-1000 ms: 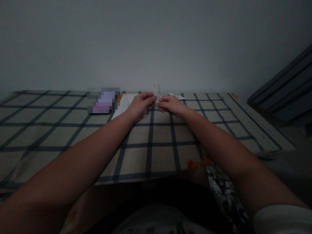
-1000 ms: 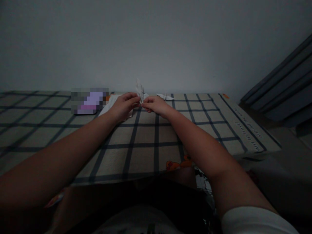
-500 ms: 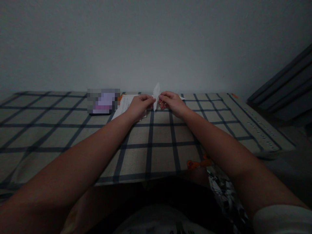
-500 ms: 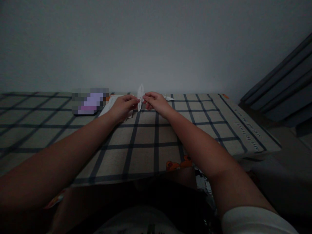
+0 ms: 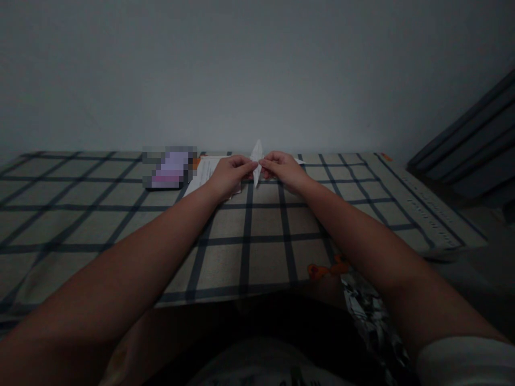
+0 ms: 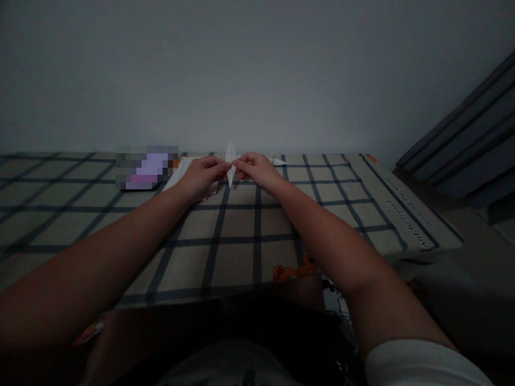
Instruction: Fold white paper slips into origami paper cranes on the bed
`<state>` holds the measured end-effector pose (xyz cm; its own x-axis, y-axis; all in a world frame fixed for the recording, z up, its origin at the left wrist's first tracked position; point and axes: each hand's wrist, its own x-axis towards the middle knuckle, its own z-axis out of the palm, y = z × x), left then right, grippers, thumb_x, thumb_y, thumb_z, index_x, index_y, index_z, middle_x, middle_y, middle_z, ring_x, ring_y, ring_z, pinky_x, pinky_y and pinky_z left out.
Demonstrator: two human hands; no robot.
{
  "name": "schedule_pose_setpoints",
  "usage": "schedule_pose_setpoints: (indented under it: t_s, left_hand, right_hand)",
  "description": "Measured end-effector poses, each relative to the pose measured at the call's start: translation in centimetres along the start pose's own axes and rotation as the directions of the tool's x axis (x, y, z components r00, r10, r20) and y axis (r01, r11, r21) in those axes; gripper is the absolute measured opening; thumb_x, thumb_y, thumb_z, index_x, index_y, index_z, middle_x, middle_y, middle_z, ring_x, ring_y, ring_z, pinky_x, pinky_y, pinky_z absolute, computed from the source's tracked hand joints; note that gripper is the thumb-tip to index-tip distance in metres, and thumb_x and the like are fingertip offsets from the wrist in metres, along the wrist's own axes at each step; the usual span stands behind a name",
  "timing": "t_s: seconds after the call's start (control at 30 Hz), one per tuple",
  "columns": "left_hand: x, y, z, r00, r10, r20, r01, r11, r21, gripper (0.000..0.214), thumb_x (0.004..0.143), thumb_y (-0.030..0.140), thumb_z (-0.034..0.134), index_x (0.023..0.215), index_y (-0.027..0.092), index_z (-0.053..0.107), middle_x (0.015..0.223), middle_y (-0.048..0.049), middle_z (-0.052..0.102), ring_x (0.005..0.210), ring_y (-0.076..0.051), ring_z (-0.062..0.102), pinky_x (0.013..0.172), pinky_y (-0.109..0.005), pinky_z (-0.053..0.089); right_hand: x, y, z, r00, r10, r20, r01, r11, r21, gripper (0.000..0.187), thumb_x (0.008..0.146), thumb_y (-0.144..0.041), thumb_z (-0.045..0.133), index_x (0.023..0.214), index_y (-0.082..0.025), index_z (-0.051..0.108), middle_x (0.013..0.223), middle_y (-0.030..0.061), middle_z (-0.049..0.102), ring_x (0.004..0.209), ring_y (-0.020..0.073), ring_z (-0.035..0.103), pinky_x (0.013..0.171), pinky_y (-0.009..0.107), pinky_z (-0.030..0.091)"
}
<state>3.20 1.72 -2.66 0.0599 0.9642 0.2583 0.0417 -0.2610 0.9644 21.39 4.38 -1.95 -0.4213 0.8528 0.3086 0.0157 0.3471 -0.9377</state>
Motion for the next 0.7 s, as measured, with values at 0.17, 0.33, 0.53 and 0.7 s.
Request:
schedule_pose_setpoints:
  t_s: [0.17,0.33,0.53,0.7]
  left_hand:
    - [0.05,-0.25,0.03,1.0,-0.012,-0.005,0.012,0.999,-0.04,0.026,0.066,0.041,0.081,0.07,0.018,0.07,0.066,-0.0029,0.064,0.059,-0.013,0.057,0.056,-0.026,0.044]
    - [0.13,-0.22,0.15,0.999,-0.027,0.023,0.029,0.995,-0.093,0.026,0.067,0.04,0.08,0.073,0.018,0.07,0.064,-0.0014,0.062,0.057,-0.012,0.055,0.058,-0.026,0.046]
    - [0.3,0.02,0.31,0.996,-0.069,0.053,0.078,0.98,-0.185,0.03,0.064,0.04,0.083,0.077,0.016,0.069,0.076,-0.0039,0.066,0.067,-0.013,0.06,0.065,-0.027,0.05]
    - [0.53,-0.05,0.26,0.999,-0.016,-0.05,0.006,0.982,-0.187,0.035,0.057,0.035,0.088,0.08,0.015,0.069,0.083,-0.0033,0.068,0.069,-0.011,0.062,0.068,-0.027,0.051]
  right_hand:
    - [-0.19,-0.3,0.13,1.0,0.012,0.001,-0.012,1.0,-0.005,0.021,0.086,-0.033,0.067,0.076,-0.017,0.057,0.064,-0.0019,0.06,0.058,0.0081,0.055,0.058,0.021,0.045]
    - [-0.16,-0.33,0.17,1.0,0.031,-0.001,-0.031,0.999,0.043,0.024,0.084,-0.038,0.069,0.077,-0.018,0.057,0.067,-0.0019,0.061,0.059,0.0079,0.056,0.059,0.02,0.046]
    - [0.08,-0.09,0.13,0.999,0.036,-0.004,-0.036,0.993,0.115,0.025,0.081,-0.042,0.07,0.08,-0.018,0.061,0.071,-0.0019,0.062,0.063,0.0083,0.058,0.064,0.022,0.049]
    - [0.15,-0.05,0.12,0.999,0.044,-0.029,-0.041,0.996,0.082,0.027,0.078,-0.042,0.073,0.079,-0.018,0.061,0.07,-0.0012,0.062,0.063,0.0091,0.057,0.063,0.022,0.048]
